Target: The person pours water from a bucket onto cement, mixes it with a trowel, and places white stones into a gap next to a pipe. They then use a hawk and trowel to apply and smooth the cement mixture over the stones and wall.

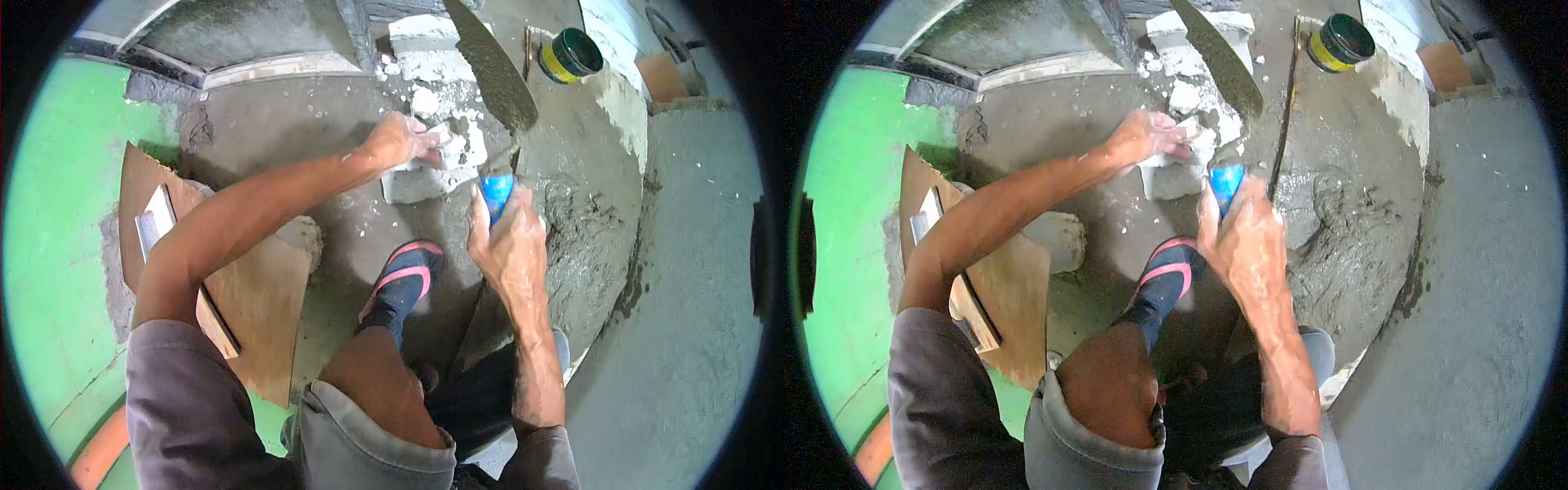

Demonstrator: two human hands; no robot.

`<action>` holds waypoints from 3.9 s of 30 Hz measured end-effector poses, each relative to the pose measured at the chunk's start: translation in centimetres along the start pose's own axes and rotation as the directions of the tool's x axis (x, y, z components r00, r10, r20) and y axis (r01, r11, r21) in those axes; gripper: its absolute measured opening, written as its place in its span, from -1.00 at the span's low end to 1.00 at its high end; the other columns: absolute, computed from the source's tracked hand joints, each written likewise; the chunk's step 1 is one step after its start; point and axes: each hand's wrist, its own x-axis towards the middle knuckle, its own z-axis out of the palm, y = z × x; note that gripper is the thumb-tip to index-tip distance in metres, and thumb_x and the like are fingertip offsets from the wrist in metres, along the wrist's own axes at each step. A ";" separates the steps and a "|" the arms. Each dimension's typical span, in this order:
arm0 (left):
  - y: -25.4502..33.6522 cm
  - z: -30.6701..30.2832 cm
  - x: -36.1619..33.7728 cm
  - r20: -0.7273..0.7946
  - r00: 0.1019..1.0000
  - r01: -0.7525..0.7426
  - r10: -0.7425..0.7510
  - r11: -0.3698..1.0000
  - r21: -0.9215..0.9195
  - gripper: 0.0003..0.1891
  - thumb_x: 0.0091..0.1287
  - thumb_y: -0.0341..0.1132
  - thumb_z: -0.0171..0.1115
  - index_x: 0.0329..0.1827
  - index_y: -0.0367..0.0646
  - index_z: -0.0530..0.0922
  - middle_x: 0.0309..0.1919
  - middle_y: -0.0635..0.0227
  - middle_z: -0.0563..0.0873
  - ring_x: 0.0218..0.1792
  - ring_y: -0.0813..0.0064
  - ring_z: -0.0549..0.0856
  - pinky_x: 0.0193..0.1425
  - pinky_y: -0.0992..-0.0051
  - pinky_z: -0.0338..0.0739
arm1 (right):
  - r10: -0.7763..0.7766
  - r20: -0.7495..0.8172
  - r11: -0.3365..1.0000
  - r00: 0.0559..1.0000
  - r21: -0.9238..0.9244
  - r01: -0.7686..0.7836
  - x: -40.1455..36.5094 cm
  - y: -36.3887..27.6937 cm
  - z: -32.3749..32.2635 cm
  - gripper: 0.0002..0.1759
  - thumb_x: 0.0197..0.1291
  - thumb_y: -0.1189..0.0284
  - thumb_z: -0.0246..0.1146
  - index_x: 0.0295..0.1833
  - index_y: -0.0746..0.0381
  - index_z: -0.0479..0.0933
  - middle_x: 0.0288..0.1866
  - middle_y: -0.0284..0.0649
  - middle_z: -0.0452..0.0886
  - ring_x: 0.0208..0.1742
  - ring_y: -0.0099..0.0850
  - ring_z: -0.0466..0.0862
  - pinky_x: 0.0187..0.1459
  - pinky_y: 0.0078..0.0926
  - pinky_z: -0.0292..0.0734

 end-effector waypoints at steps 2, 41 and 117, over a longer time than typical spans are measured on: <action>-0.3 -0.1 0.2 -0.001 1.000 -0.003 0.003 0.996 -0.093 -0.71 0.36 -0.35 0.28 -0.11 -0.52 0.57 -0.23 0.04 0.74 -0.21 0.34 0.79 -0.12 0.46 0.63 | 0.030 0.029 1.000 0.999 -0.005 -0.029 0.1 0.8 1.0 -0.65 0.22 0.32 0.28 -0.22 0.41 0.39 -0.56 0.24 0.56 -0.48 0.18 0.64 -0.45 -0.01 0.56; 1.3 -2.0 -0.3 0.254 0.789 -0.536 0.559 0.427 0.728 -0.46 0.05 -0.46 0.36 0.13 -0.25 0.38 0.11 -0.01 0.47 0.19 -0.02 0.48 0.23 0.18 0.42 | 0.303 0.109 0.945 0.947 0.091 -0.313 -0.5 4.9 -2.2 -0.49 0.27 0.14 0.24 -0.12 0.48 0.45 -0.39 0.31 0.61 -0.29 0.26 0.64 -0.23 0.06 0.52; -1.0 -2.1 1.3 0.048 0.921 -0.276 0.386 0.561 0.780 -0.30 0.22 0.01 0.38 0.22 -0.42 0.45 -0.02 -0.16 0.65 -0.01 0.12 0.69 0.08 0.19 0.55 | 0.431 0.362 0.899 0.827 -0.089 -0.429 1.9 11.1 -3.4 -0.45 0.28 0.07 0.20 -0.06 0.45 0.46 -0.30 0.30 0.62 -0.14 0.19 0.67 -0.09 0.00 0.51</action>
